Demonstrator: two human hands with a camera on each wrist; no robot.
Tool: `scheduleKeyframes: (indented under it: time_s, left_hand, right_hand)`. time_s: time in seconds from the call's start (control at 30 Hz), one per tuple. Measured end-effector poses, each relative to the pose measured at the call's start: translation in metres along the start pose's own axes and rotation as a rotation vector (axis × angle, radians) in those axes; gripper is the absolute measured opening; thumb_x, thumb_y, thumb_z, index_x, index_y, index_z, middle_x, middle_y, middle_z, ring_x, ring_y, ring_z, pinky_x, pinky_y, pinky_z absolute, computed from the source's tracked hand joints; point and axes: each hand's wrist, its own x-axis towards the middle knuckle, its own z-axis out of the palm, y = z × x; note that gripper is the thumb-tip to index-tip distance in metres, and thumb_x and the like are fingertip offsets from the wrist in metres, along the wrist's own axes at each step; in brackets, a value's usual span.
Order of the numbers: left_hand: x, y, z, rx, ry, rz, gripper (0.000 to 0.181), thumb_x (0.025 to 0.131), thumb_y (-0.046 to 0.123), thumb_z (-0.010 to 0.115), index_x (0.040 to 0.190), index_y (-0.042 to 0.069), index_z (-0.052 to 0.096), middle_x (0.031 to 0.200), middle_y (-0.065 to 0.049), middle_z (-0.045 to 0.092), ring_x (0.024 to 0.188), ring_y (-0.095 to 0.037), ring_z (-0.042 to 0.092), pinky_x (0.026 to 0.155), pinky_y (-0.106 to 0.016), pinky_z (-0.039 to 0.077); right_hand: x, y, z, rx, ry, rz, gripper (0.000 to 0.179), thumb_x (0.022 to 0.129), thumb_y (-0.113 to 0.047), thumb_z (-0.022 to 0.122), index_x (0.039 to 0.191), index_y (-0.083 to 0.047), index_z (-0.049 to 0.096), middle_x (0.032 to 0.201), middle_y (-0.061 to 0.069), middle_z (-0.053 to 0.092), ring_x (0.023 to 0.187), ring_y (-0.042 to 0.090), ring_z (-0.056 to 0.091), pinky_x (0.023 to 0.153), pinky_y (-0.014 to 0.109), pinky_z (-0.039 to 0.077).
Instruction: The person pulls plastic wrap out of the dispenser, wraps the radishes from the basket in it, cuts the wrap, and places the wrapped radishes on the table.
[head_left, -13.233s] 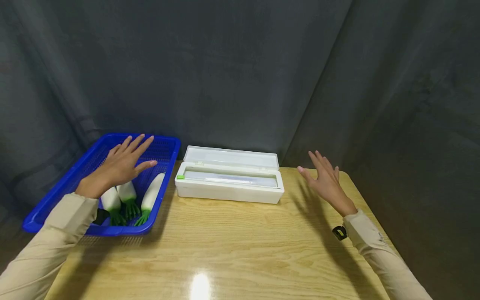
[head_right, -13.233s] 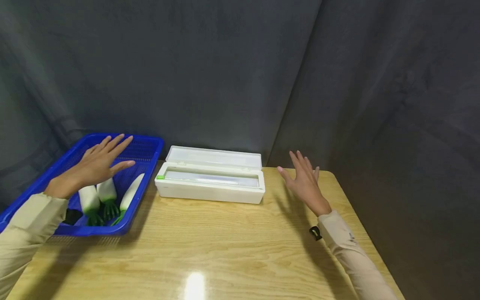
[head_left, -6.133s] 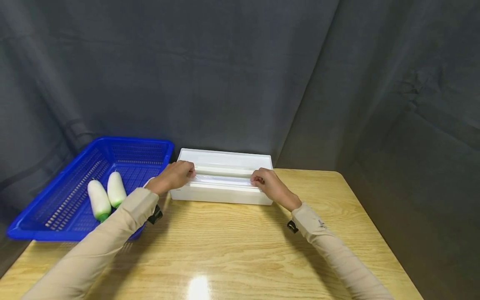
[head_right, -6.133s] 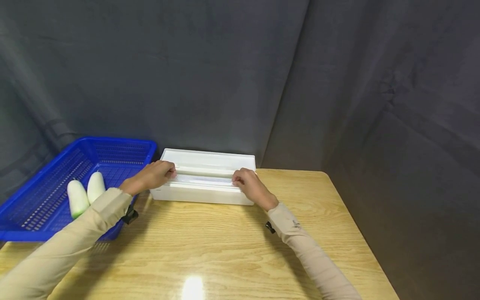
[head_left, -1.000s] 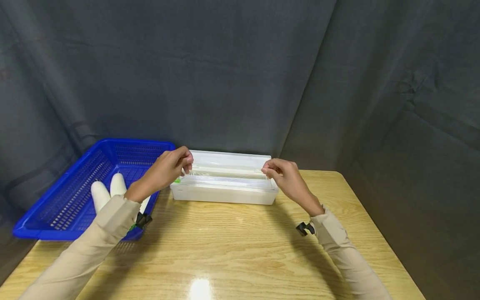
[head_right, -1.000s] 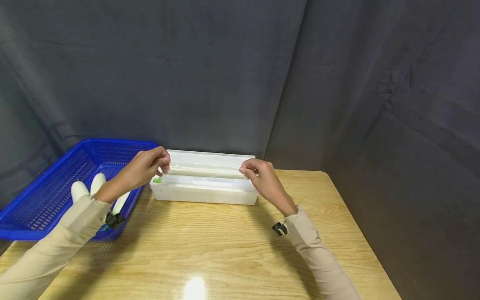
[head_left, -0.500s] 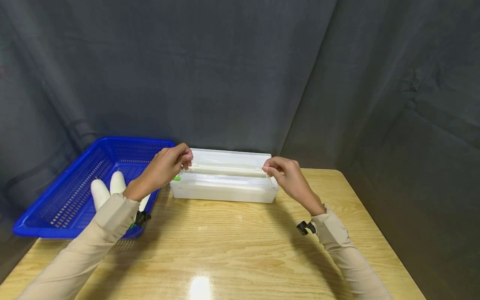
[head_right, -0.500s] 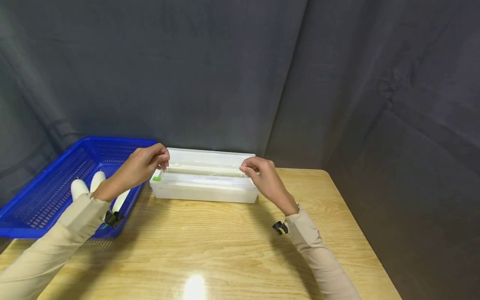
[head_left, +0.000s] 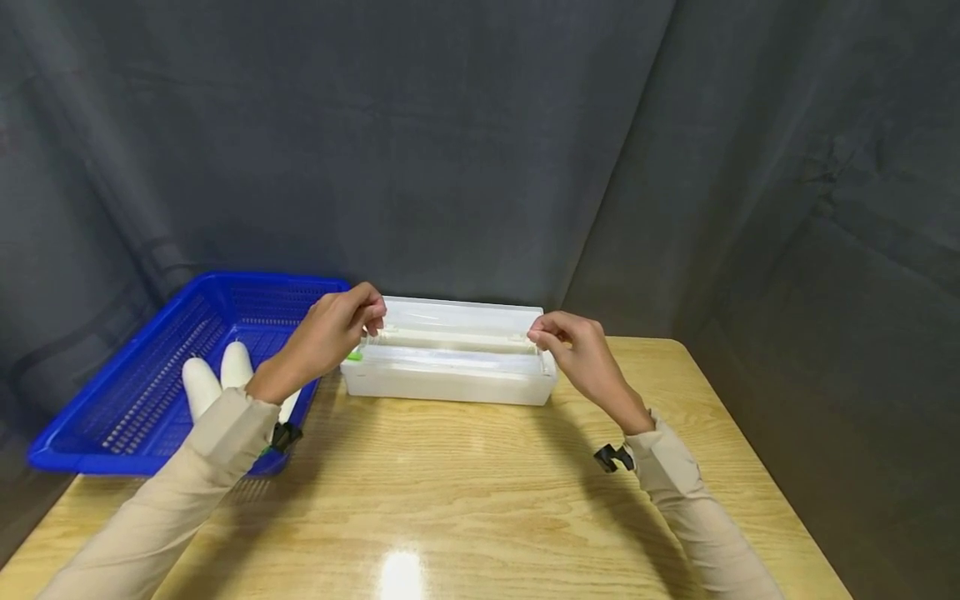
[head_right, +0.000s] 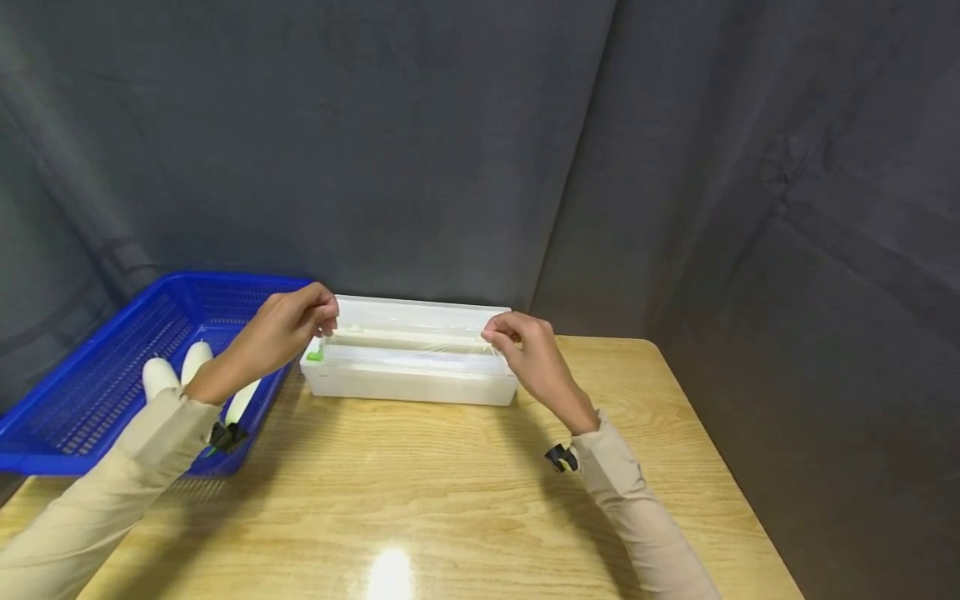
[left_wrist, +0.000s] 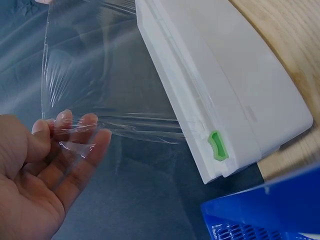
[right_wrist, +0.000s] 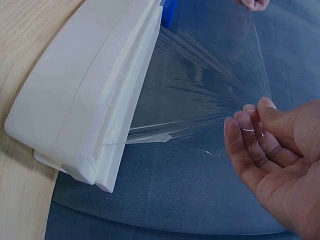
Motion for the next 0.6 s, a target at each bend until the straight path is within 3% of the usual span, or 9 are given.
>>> scheduleKeyframes:
  time_s: [0.6]
  left_hand:
    - [-0.0034, 0.0078, -0.0025, 0.043, 0.069, 0.072, 0.017, 0.109, 0.007, 0.053, 0.095, 0.007, 0.063, 0.078, -0.002, 0.068, 0.071, -0.018, 0.066, 0.068, -0.038, 0.05]
  right_hand:
    - [-0.0036, -0.0078, -0.0077, -0.013, 0.031, -0.02, 0.004, 0.095, -0.005, 0.074, 0.099, -0.004, 0.076, 0.084, 0.004, 0.073, 0.077, 0.016, 0.067, 0.077, 0.03, 0.058]
